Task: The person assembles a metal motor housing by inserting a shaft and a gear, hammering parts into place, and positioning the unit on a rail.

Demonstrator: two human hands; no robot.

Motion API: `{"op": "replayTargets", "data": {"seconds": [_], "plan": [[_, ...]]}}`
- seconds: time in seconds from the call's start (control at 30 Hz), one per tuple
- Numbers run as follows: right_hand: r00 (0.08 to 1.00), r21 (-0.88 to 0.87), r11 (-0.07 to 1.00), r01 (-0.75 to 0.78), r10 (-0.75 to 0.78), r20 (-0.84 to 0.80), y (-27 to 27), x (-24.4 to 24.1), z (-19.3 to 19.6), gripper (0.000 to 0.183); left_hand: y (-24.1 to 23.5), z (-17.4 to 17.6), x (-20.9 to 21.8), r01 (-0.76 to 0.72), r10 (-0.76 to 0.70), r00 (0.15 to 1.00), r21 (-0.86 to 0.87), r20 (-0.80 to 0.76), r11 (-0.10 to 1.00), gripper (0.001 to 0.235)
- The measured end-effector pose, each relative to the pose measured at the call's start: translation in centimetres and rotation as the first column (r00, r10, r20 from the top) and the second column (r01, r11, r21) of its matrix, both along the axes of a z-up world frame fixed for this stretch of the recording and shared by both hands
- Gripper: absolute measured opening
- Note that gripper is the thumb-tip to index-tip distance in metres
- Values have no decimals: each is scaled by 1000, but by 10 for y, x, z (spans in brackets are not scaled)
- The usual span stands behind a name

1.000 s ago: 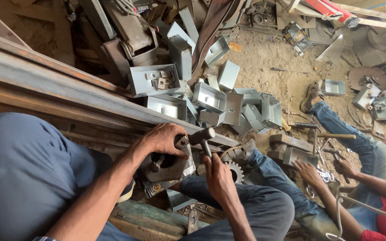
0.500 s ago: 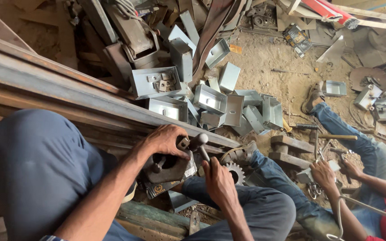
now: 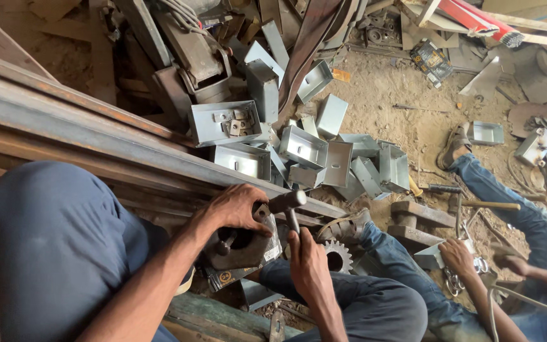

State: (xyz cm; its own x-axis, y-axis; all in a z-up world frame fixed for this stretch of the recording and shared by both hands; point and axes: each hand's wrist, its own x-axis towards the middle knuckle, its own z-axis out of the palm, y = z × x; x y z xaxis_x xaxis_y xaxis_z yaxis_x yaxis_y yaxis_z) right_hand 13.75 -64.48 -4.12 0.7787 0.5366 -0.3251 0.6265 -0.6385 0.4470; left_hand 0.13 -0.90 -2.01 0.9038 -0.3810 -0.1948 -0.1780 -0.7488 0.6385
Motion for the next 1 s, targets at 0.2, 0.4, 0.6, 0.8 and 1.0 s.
{"op": "replayTargets", "data": {"seconds": [0.2,0.4,0.6,0.8,1.0], "plan": [[998,128,991,29,-36,58,1,-2,3,9,0,-6,3,5,2,998,-135,56,991,76],[996,130,990,49,-57,61,-9,-1,0,8,-5,7,3,-23,24,1000,-49,6,999,75],[996,229,973,3,-23,85,-31,1,-12,6,-7,34,-4,-49,46,994,-26,-101,998,71],[996,166,986,30,-44,79,-46,3,-19,5,-12,14,-2,-101,105,992,-51,75,994,66],[999,207,978,-6,-4,45,-63,6,-26,5,-19,6,-4,-217,217,976,36,4,976,48]]}}
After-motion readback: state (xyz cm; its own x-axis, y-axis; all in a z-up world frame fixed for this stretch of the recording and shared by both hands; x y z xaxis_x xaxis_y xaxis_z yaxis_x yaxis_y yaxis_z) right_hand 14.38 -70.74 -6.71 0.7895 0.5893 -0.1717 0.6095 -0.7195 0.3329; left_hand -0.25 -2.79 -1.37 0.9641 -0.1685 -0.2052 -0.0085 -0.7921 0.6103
